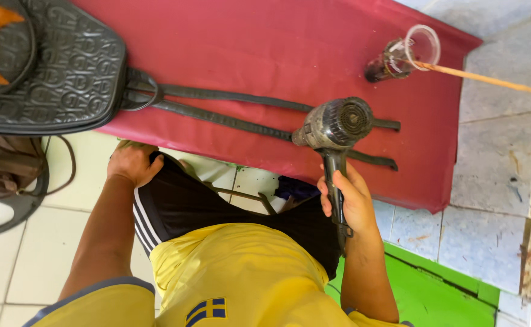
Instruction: The person applies a dark liquid to a black leather belt strap using a paintbrush, then uses a hairdryer to dry the treated area. The task involves careful brushing along the strap and subsequent drying with a handheld hairdryer.
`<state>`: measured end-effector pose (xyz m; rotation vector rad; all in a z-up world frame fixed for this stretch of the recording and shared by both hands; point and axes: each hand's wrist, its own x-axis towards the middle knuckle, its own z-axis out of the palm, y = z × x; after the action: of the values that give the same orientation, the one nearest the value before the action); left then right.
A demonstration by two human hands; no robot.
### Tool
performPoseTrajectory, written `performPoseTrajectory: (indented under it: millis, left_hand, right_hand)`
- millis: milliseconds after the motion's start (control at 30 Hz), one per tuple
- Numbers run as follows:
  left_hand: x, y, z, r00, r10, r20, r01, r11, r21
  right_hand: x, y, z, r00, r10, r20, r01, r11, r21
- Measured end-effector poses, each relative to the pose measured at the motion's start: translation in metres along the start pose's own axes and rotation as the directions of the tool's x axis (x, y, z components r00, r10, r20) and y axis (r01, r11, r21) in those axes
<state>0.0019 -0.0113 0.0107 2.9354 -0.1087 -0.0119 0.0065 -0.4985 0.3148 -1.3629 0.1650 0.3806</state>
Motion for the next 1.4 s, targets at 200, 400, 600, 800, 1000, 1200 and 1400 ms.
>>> performPoseTrajectory:
  millis: [200,400,600,800,1000,1200,1400]
  left_hand:
    - [-0.004,0.012,-0.011,1.000,0.017,-0.016,-0.016,0.999,0.042]
    - [-0.011,0.051,-0.021,0.973,0.069,-0.219,-0.058,0.997,0.056]
    - [-0.077,0.108,-0.060,0.983,0.148,-0.106,-0.165,0.971,-0.176]
    - [-0.108,0.152,-0.083,0.975,0.170,-0.141,-0.198,0.954,-0.224]
    - [-0.088,0.151,-0.080,0.967,0.166,-0.193,-0.208,0.952,-0.225]
    - [-0.086,0.149,-0.077,0.964,0.172,-0.201,-0.217,0.948,-0.232]
    - [-0.079,0.149,-0.075,0.961,0.187,-0.205,-0.233,0.945,-0.231]
  right_hand:
    - [-0.010,-0.009,-0.012,0.999,-0.029,-0.034,0.030,0.999,0.031]
    - [-0.017,-0.016,-0.033,0.999,-0.036,-0.028,0.036,0.999,0.023]
    - [-0.023,-0.015,-0.052,0.999,-0.037,-0.033,0.039,0.998,0.054]
    - [-0.022,-0.027,-0.057,0.998,-0.056,0.022,0.054,0.995,0.086]
    - [-0.016,-0.034,-0.050,0.995,-0.068,0.076,0.059,0.991,0.121]
    - [-0.003,-0.034,-0.041,0.983,-0.112,0.148,0.086,0.982,0.166]
    - [0.009,-0.024,-0.037,0.976,-0.125,0.177,0.094,0.980,0.175]
